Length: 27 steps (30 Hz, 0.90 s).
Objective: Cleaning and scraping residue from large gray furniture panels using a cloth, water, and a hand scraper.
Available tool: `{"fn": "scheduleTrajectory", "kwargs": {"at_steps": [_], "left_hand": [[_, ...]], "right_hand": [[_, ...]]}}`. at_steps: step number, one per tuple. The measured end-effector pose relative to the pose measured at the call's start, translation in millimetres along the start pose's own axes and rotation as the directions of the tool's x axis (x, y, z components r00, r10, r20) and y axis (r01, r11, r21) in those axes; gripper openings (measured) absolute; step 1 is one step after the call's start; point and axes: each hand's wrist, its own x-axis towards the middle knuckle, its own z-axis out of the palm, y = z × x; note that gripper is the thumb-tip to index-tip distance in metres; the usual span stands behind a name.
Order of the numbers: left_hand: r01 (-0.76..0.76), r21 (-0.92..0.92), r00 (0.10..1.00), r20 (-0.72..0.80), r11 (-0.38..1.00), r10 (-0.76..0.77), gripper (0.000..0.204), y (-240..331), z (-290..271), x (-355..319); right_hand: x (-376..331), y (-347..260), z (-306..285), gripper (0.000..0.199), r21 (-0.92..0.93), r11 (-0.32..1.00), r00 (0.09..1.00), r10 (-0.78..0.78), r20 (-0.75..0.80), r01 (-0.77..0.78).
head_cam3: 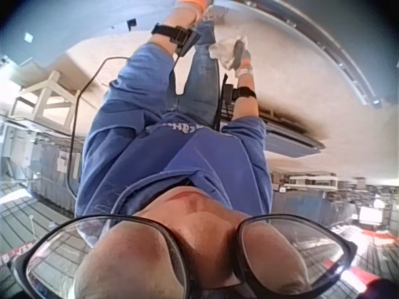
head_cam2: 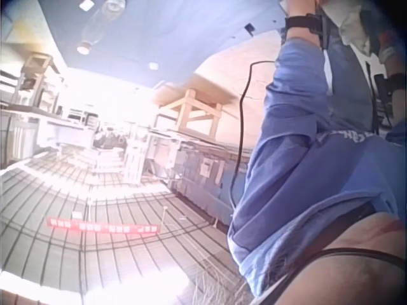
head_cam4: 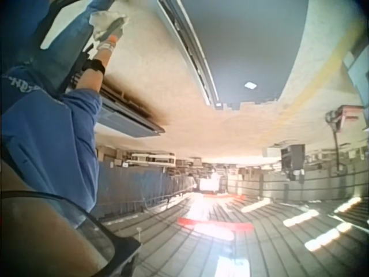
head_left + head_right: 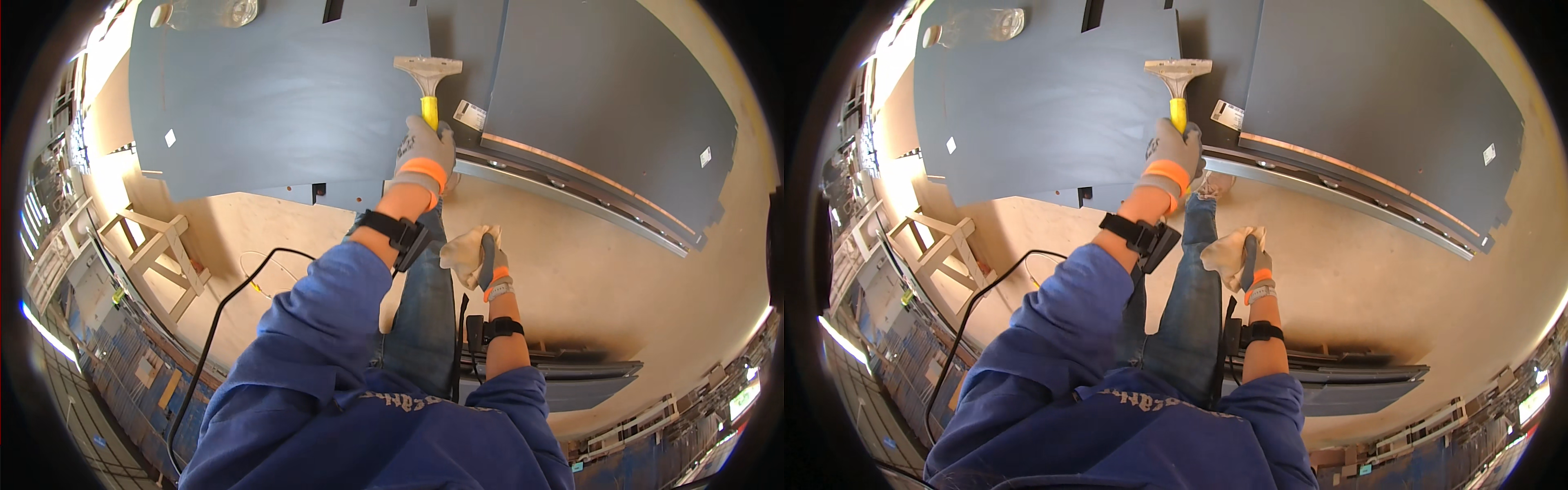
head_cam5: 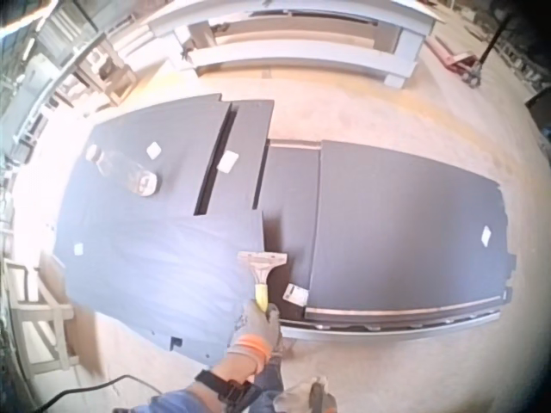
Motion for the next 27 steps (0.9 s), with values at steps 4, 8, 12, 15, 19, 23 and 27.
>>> {"fn": "scheduleTrajectory", "kwargs": {"at_steps": [4,8,12,15,19,23,27], "left_hand": [[0.067,-0.039,0.998,0.012,0.997,-0.066,0.035,13.0,-3.3,-3.4],[0.099,0.074,0.994,0.027,0.992,-0.101,0.034,28.2,-7.3,-13.2],[0.038,-0.043,0.999,-0.022,0.998,-0.039,0.031,41.4,-23.2,1.5],[0.066,-0.191,0.998,0.014,0.979,-0.064,0.030,53.7,-28.8,18.0],[0.112,-0.193,0.994,0.009,0.975,-0.113,0.030,65.9,-34.0,32.7],[0.097,-0.219,0.995,0.016,0.971,-0.096,0.036,75.3,-43.6,41.5],[0.047,-0.181,0.995,0.096,0.982,-0.030,0.032,94.5,-77.2,45.9]], "right_hand": [[4.8,9.2,0.3,0.054,0.229,0.948,0.974,0.224,0.023,-0.223],[8.0,28.0,-2.8,0.054,0.215,0.959,0.983,0.185,0.015,-0.184],[3.5,20.8,0.2,0.064,0.299,0.934,0.979,0.202,0.012,-0.196],[13.4,26.1,-6.0,0.063,0.345,0.925,0.986,0.165,0.009,-0.158],[7.6,9.6,-10.2,0.063,0.359,0.912,0.978,0.209,0.017,-0.201],[2.4,-4.1,-13.1,0.051,0.282,0.939,0.980,0.199,0.023,-0.197],[-0.3,-11.6,-12.5,0.051,0.270,0.948,0.985,0.172,0.016,-0.169]]}}
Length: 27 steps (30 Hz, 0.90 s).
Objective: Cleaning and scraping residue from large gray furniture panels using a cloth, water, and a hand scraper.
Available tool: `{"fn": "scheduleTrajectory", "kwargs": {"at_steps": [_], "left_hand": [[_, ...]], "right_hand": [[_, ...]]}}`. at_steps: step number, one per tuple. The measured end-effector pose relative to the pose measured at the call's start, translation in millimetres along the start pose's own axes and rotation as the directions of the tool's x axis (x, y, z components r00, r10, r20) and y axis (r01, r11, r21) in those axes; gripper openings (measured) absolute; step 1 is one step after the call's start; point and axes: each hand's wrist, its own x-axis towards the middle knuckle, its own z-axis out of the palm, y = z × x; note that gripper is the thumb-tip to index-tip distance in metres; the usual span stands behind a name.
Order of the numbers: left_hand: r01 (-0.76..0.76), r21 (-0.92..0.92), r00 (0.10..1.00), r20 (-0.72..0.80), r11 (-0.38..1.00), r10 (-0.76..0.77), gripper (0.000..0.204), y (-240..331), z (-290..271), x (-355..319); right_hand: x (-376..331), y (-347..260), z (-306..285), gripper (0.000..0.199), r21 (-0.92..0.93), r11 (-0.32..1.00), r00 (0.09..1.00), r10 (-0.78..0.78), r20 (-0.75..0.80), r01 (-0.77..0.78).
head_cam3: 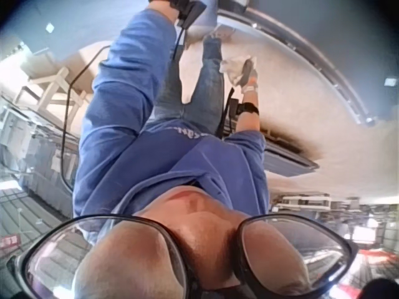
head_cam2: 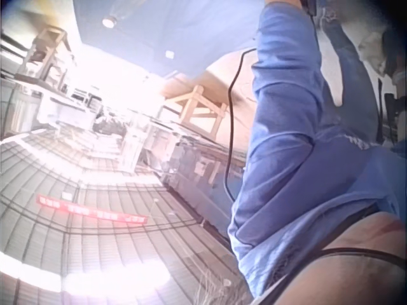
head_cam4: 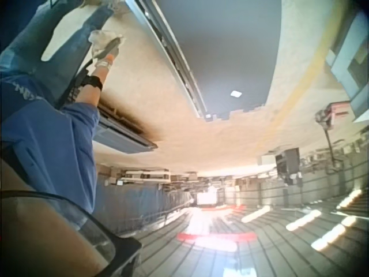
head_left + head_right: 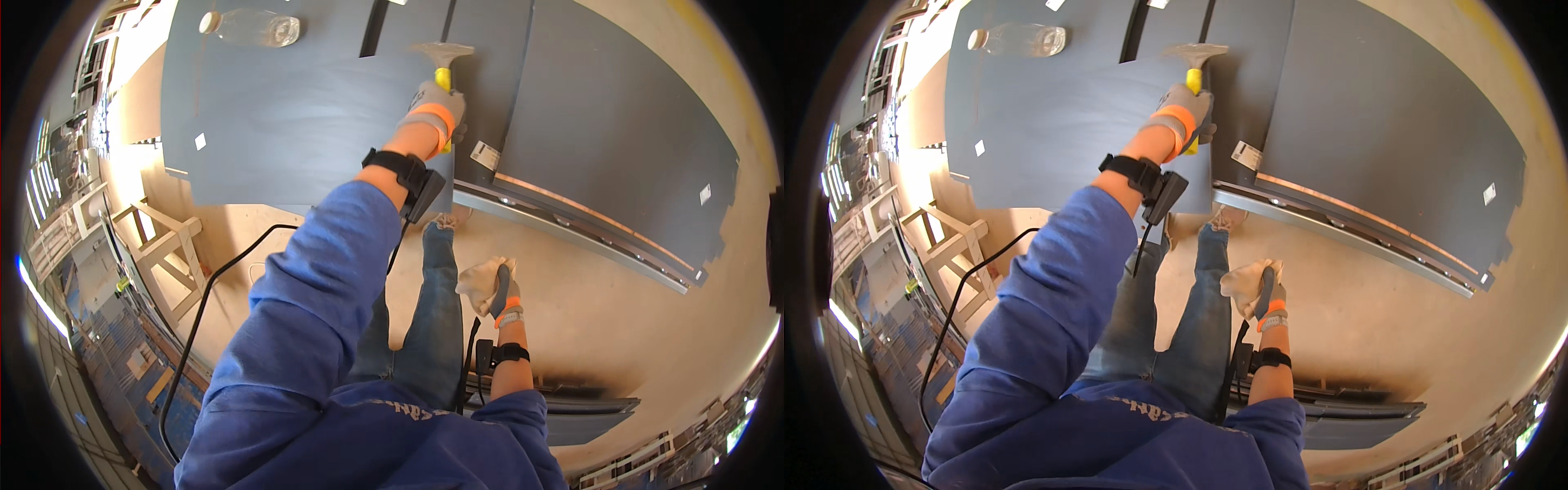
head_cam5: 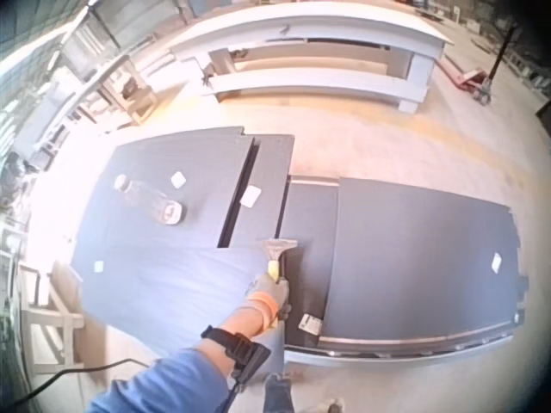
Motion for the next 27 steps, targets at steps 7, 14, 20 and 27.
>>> {"fn": "scheduleTrajectory", "kwargs": {"at_steps": [7,14,20,27], "left_hand": [[-0.333,0.607,0.892,-0.046,0.722,0.450,0.038,-43.2,-84.4,-4.3],[-0.277,0.840,0.913,0.080,0.467,0.399,0.042,-94.0,-230.2,13.6],[-0.369,0.902,0.901,0.288,0.224,0.325,0.041,-62.2,-250.8,38.2],[-0.469,0.881,0.839,0.425,0.055,0.340,0.034,-37.6,-250.9,65.8]], "right_hand": [[0.6,-3.6,-2.0,0.053,0.026,0.995,0.995,-0.100,0.016,0.099],[-2.1,-11.4,26.1,0.064,-0.147,0.987,0.994,-0.070,-0.081,0.058],[-15.7,-20.3,74.2,0.062,-0.285,0.958,0.981,-0.048,-0.187,-0.008],[-28.5,-8.0,134.5,0.058,-0.194,0.981,0.979,-0.020,-0.205,-0.020]]}}
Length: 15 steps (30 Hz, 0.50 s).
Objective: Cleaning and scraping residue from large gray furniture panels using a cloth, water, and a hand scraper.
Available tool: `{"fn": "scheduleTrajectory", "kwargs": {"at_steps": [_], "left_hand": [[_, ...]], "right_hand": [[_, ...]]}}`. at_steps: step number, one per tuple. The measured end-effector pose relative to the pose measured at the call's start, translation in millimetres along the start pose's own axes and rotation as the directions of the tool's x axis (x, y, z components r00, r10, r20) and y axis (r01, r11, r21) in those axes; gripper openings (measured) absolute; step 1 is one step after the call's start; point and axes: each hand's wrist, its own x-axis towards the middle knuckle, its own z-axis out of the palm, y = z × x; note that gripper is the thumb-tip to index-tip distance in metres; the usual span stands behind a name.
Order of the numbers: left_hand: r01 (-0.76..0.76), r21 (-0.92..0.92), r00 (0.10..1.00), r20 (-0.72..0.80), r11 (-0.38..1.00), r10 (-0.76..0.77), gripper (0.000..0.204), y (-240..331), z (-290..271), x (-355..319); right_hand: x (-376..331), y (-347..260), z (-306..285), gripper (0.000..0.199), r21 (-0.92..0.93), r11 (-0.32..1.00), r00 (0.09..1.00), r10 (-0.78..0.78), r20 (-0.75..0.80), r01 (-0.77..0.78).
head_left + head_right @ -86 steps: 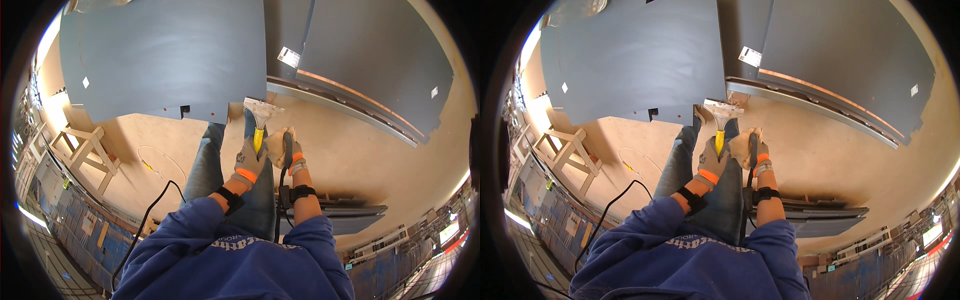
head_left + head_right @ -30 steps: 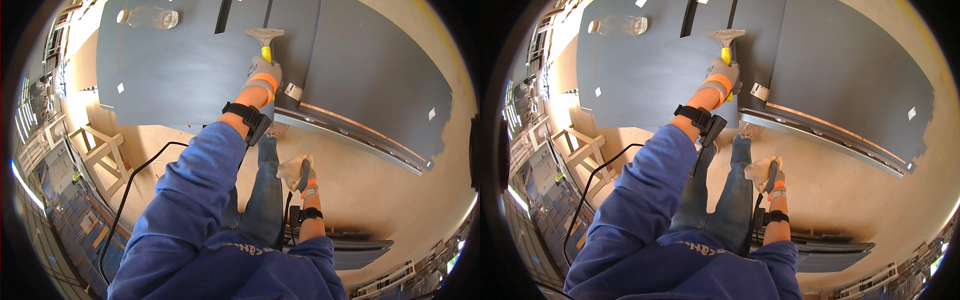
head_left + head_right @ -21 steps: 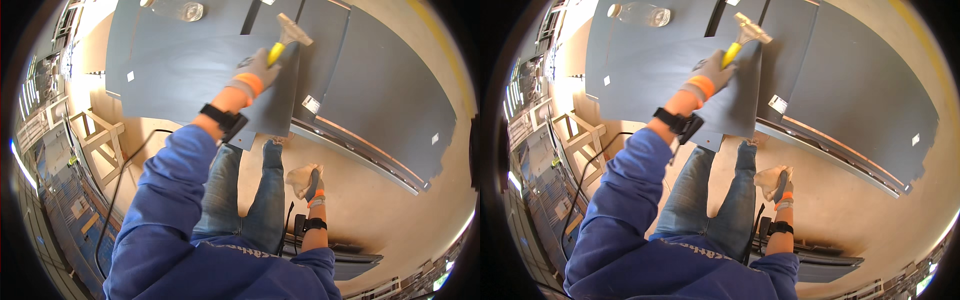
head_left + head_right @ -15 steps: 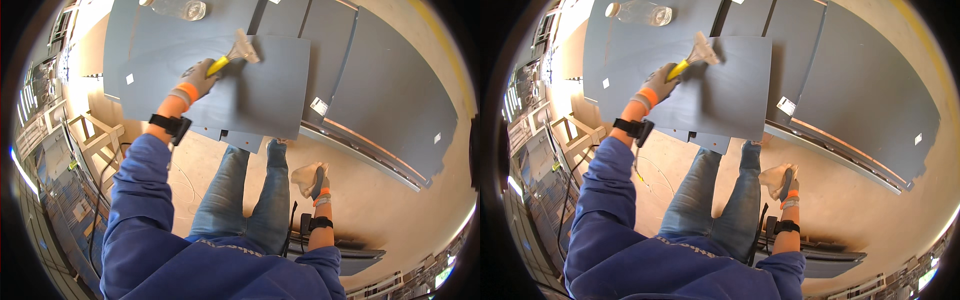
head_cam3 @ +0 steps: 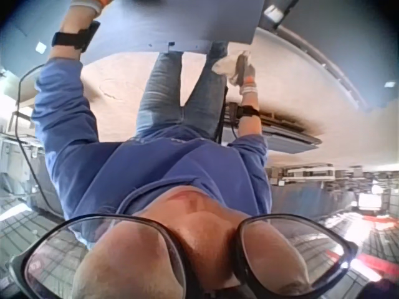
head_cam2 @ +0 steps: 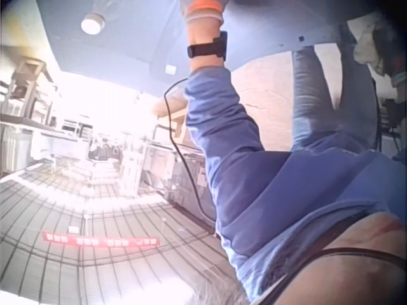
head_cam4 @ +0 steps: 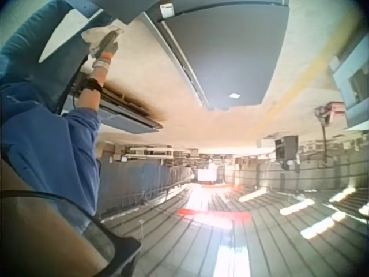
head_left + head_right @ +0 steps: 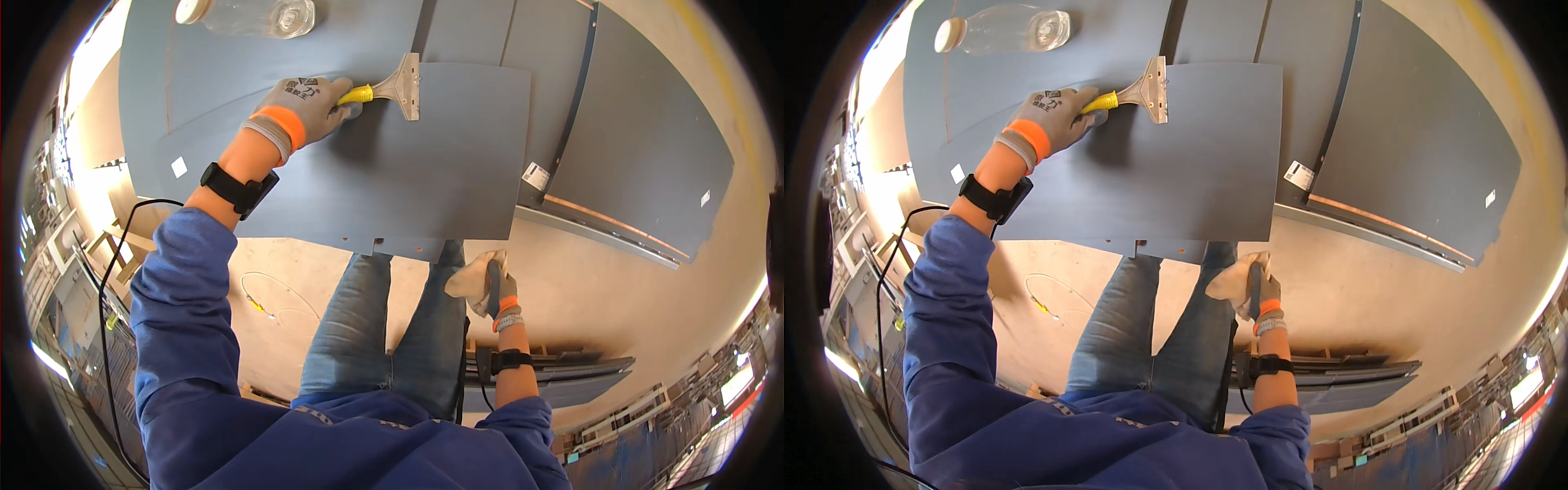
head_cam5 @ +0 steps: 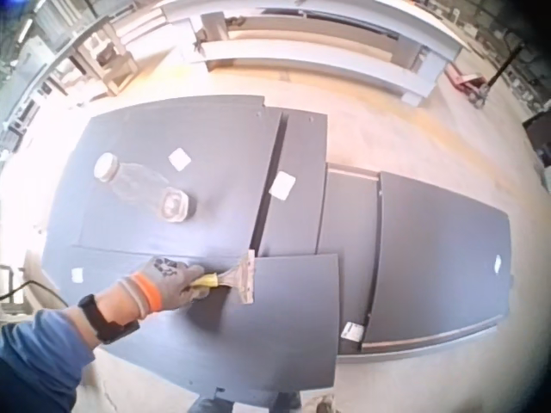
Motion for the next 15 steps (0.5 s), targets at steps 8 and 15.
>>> {"fn": "scheduleTrajectory", "kwargs": {"at_steps": [8,15], "left_hand": [[-0.097,0.040,0.994,-0.041,0.994,0.099,0.028,6.2,-2.7,7.6],[-0.138,0.003,0.987,-0.081,0.990,0.138,0.028,23.7,3.6,18.7]], "right_hand": [[-7.7,7.8,21.3,0.055,0.029,0.996,0.996,0.085,-0.020,-0.084],[-13.8,3.9,17.8,0.061,0.047,0.992,0.990,0.119,-0.078,-0.116]]}}
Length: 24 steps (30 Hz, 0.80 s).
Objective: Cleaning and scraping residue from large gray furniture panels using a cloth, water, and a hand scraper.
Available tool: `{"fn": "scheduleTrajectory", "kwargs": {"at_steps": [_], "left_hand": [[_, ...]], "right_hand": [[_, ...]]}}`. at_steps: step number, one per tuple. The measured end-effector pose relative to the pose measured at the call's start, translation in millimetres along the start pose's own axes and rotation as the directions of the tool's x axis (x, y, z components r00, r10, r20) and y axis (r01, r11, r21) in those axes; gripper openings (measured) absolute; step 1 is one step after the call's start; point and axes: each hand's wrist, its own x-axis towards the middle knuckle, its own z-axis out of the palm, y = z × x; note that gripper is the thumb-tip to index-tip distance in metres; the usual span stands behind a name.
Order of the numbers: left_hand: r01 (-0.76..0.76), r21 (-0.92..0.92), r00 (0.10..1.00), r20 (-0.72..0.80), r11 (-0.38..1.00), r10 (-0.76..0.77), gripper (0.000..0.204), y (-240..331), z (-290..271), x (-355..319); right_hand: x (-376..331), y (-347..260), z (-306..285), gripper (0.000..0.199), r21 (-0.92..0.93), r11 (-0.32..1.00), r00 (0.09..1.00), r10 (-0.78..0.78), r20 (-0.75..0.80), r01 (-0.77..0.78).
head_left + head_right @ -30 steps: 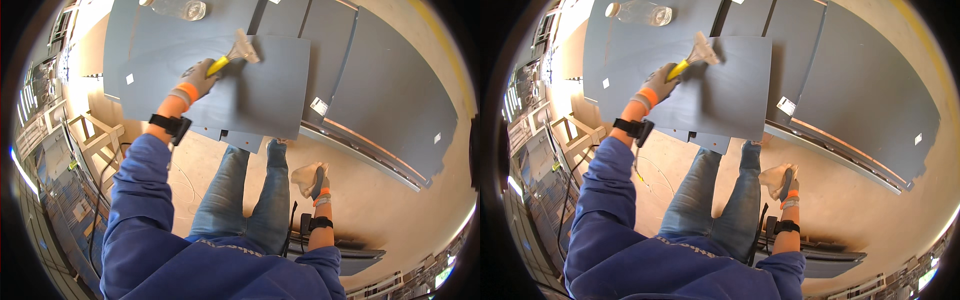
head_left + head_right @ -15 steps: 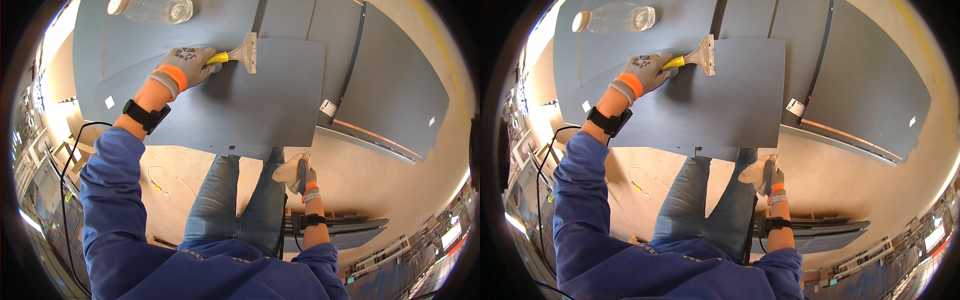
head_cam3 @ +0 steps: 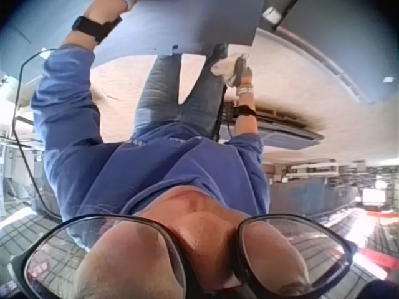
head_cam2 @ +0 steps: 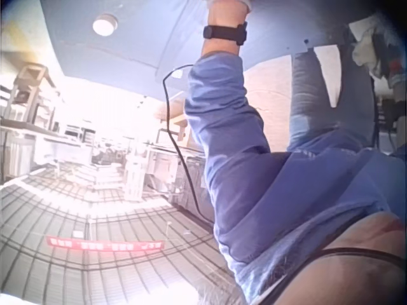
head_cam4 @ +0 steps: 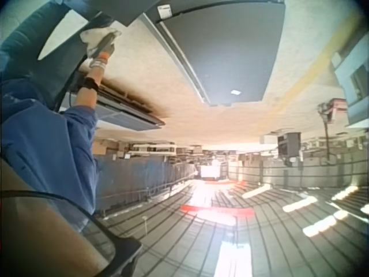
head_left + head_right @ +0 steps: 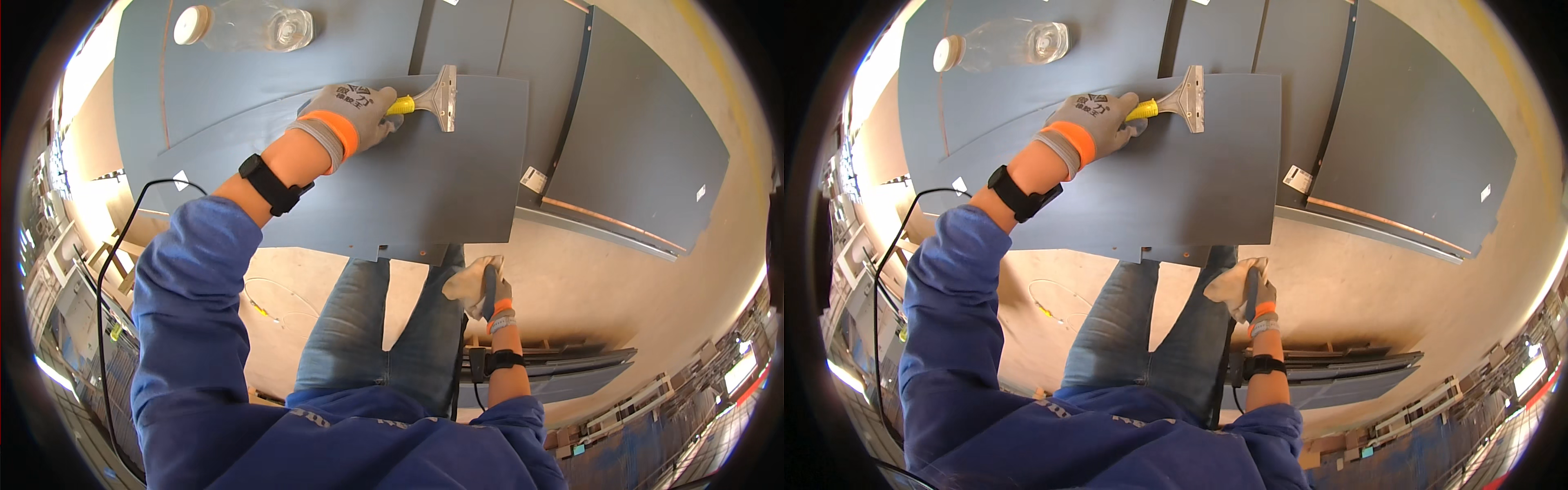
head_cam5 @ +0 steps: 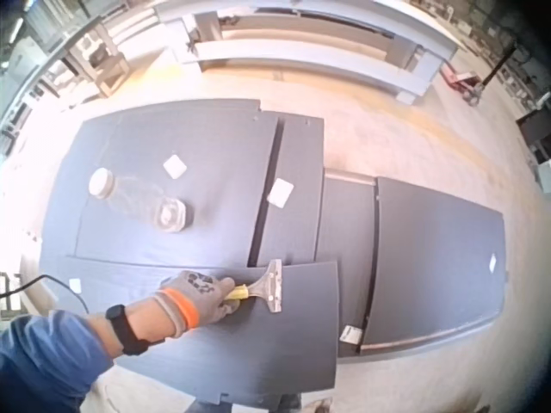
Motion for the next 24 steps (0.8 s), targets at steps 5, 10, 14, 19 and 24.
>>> {"fn": "scheduleTrajectory", "kwargs": {"at_steps": [5,10,14,19,24], "left_hand": [[-0.051,0.010,0.999,-0.002,0.999,0.051,0.028,-9.3,-0.3,-10.8],[0.066,-0.023,0.996,0.066,0.998,-0.064,0.031,-21.3,9.3,-23.5],[0.186,-0.417,0.937,-0.197,0.890,-0.289,0.037,-24.4,63.6,-66.0],[0.415,-0.703,0.714,-0.141,0.577,-0.686,0.038,-25.2,131.1,-115.7],[0.359,-0.894,0.606,0.005,0.268,-0.795,0.038,-46.3,173.2,-116.5]], "right_hand": [[5.4,17.9,-18.8,0.063,-0.117,0.976,0.982,-0.174,0.075,0.182],[-24.8,-9.5,-35.1,0.068,-0.238,0.872,0.902,-0.428,0.052,0.427],[-83.0,-90.0,-51.5,0.067,0.239,0.838,0.859,-0.417,-0.298,0.490],[-90.2,-222.5,31.0,0.043,0.173,0.369,0.407,-0.848,-0.338,0.913],[-81.6,-258.2,191.1,0.059,-0.781,-0.226,-0.020,-0.964,0.264,0.583]]}}
